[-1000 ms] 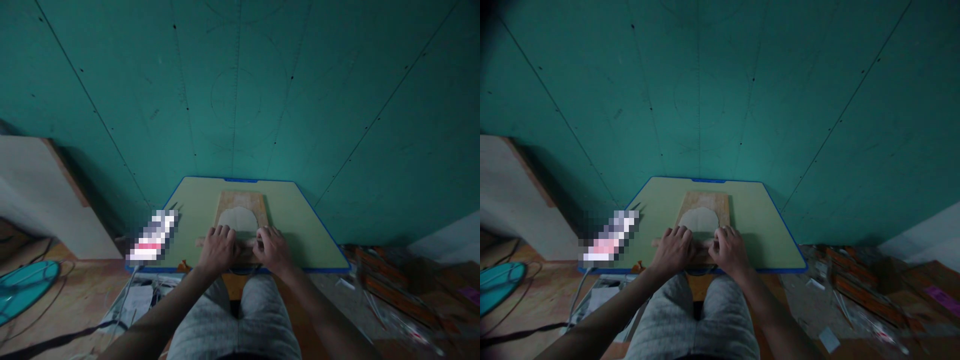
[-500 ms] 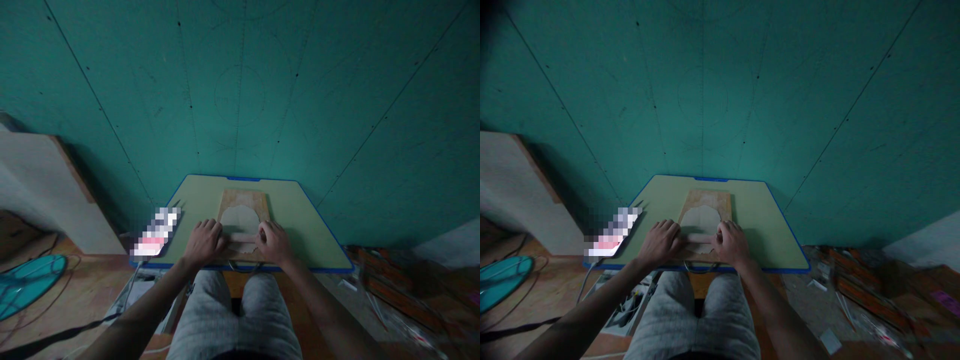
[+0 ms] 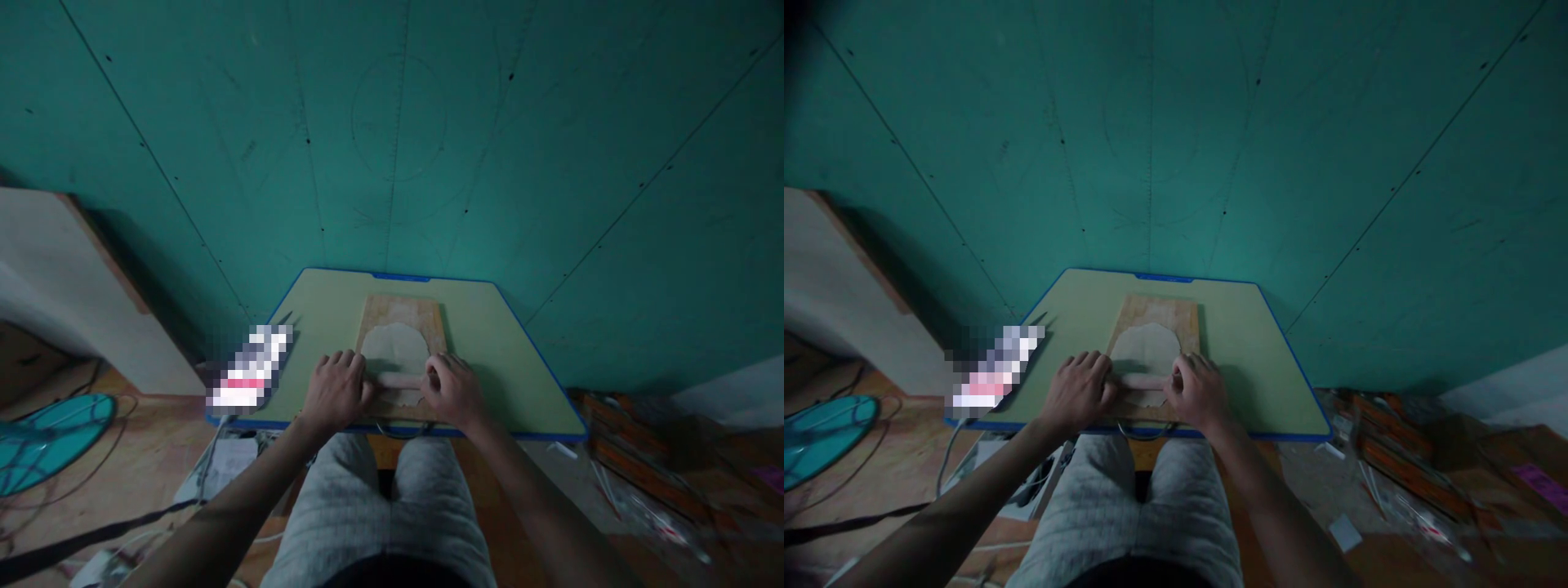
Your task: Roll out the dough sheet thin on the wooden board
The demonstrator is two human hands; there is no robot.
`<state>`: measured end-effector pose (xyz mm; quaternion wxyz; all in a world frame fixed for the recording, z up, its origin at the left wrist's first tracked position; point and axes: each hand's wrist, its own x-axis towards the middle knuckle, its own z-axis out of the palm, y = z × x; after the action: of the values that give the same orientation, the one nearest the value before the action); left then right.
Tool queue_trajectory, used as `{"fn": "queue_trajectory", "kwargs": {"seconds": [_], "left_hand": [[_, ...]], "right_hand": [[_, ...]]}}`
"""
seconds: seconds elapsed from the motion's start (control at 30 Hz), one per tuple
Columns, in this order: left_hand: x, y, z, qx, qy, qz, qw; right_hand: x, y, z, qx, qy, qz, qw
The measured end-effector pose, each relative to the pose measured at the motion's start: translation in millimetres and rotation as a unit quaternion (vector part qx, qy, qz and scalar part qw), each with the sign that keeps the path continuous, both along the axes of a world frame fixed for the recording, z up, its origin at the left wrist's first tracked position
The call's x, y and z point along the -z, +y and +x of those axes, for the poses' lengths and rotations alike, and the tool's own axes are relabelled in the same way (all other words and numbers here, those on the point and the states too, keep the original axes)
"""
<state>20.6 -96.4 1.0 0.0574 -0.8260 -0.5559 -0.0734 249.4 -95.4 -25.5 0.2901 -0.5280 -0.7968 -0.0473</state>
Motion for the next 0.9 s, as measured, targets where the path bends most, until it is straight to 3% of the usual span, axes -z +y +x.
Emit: {"fn": "queue_trajectory", "kwargs": {"seconds": [0.2, 0.37, 0.63, 0.73, 0.9], "left_hand": [[3.2, -8.9, -1.4, -0.001, -0.019, 0.019, 1.0], [15.0, -23.3, -7.0, 0.05, -0.087, 0.068, 0.993], [33.3, -54.9, -13.4, 0.059, -0.108, 0.11, 0.986], [31.4, -48.2, -14.3, 0.067, -0.096, 0.11, 0.987], [17.8, -10.9, -7.2, 0.044, -0.069, 0.075, 0.994]], "right_hand": [[-3.7, -13.1, -2.3, 0.017, -0.039, -0.02, 0.999], [-0.9, -30.6, -4.4, 0.002, -0.061, -0.037, 0.997], [3.5, -61.4, -4.7, -0.013, -0.053, -0.028, 0.998], [2.5, -55.1, -2.0, -0.023, -0.059, -0.03, 0.998], [-3.1, -13.4, 0.2, -0.009, -0.085, -0.037, 0.996]]}}
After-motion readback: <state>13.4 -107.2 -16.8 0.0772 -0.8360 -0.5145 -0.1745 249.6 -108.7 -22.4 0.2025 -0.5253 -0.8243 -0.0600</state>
